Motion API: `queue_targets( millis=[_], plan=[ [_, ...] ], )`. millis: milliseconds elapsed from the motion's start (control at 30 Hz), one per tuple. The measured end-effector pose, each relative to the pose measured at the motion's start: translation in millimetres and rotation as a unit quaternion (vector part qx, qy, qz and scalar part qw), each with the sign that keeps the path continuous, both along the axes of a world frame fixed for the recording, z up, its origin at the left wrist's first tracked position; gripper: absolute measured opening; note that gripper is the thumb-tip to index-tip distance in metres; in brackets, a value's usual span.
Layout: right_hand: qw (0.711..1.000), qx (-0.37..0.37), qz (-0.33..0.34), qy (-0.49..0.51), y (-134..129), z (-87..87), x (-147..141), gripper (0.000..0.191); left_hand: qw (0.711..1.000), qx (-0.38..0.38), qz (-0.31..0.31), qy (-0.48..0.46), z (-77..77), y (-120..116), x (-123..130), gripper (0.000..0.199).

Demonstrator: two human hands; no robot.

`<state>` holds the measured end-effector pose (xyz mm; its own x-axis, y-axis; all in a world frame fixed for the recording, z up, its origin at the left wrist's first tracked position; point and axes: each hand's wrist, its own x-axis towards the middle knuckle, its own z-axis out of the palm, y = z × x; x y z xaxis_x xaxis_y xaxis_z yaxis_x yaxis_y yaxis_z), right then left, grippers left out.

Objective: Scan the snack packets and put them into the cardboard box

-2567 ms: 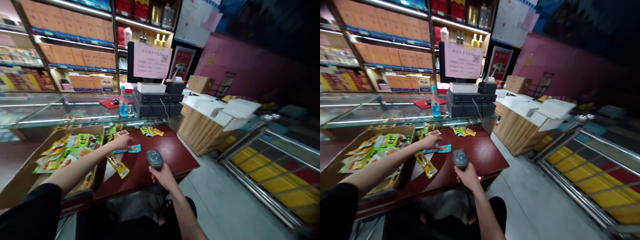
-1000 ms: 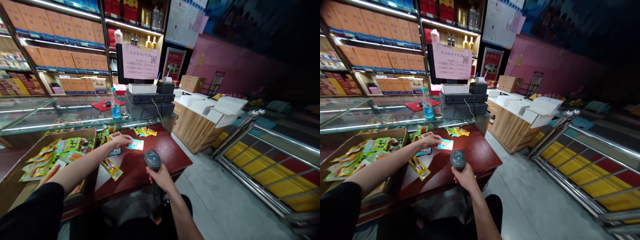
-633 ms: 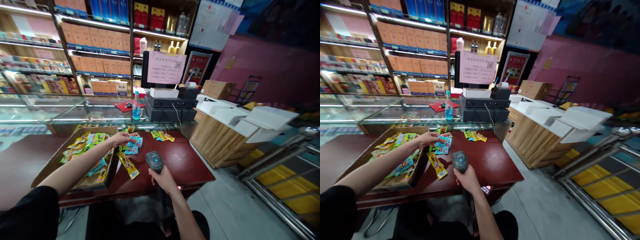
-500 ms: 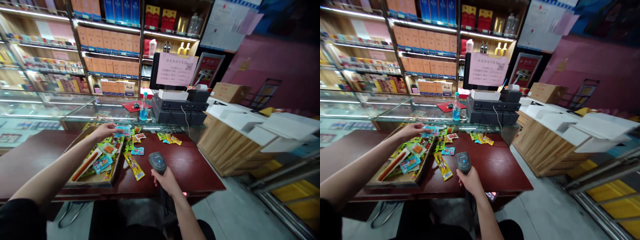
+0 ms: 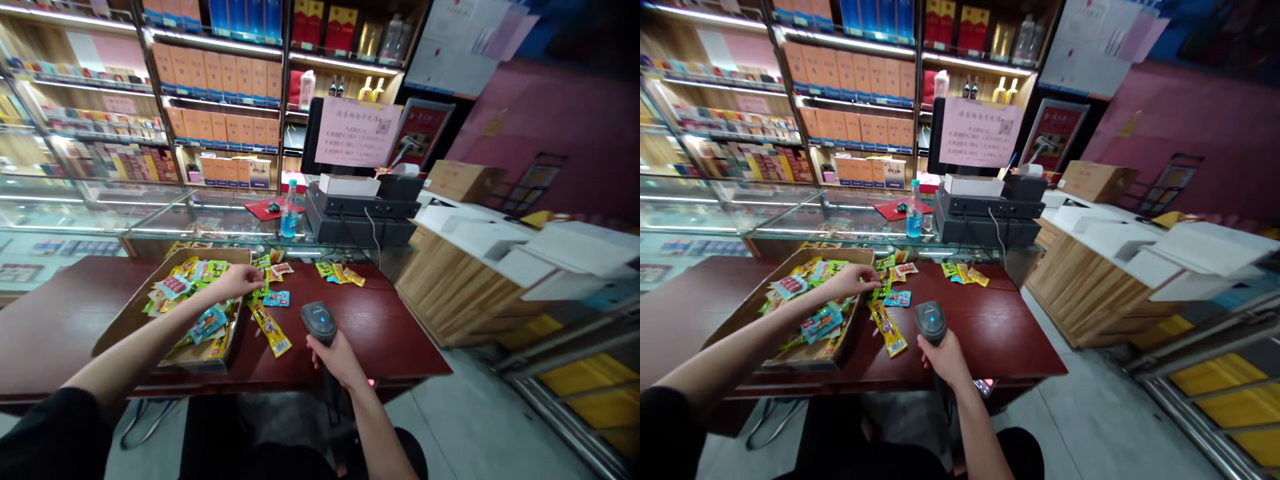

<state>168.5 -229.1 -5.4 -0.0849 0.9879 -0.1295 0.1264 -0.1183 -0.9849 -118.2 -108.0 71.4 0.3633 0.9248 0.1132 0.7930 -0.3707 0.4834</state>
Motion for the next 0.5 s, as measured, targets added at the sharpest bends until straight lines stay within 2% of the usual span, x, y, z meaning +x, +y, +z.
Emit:
queue_targets(
  millis=[100, 200, 267, 367, 433, 500],
  plan=[
    [1.0, 0.0, -0.009, 0.003, -3, 0.8, 4, 0.032, 0.987, 0.028, -0.069, 0.144, -23.2, 17, 39, 0.029],
    [1.0, 0.013, -0.024, 0.005, -6, -0.5, 9, 0.031, 0.951, 0.074, -0.076, 0.29, -43.5, 27, 68, 0.031],
    [0.999, 0.022, -0.032, 0.007, -8, -1.2, 12, 0.031, 0.935, 0.07, -0.067, 0.342, -55.1, 31, 79, 0.027],
    [0.999, 0.019, -0.035, -0.002, -10, -0.9, 16, 0.029, 0.939, 0.078, -0.053, 0.331, -68.4, 36, 81, 0.023],
    [0.999, 0.013, -0.037, -0.006, -10, -0.8, 17, 0.028, 0.958, 0.108, -0.042, 0.263, -74.3, 40, 75, 0.024],
    [0.999, 0.015, -0.034, -0.008, -9, -1.7, 17, 0.028, 0.983, 0.092, -0.032, 0.158, -78.4, 46, 69, 0.024]
  ],
)
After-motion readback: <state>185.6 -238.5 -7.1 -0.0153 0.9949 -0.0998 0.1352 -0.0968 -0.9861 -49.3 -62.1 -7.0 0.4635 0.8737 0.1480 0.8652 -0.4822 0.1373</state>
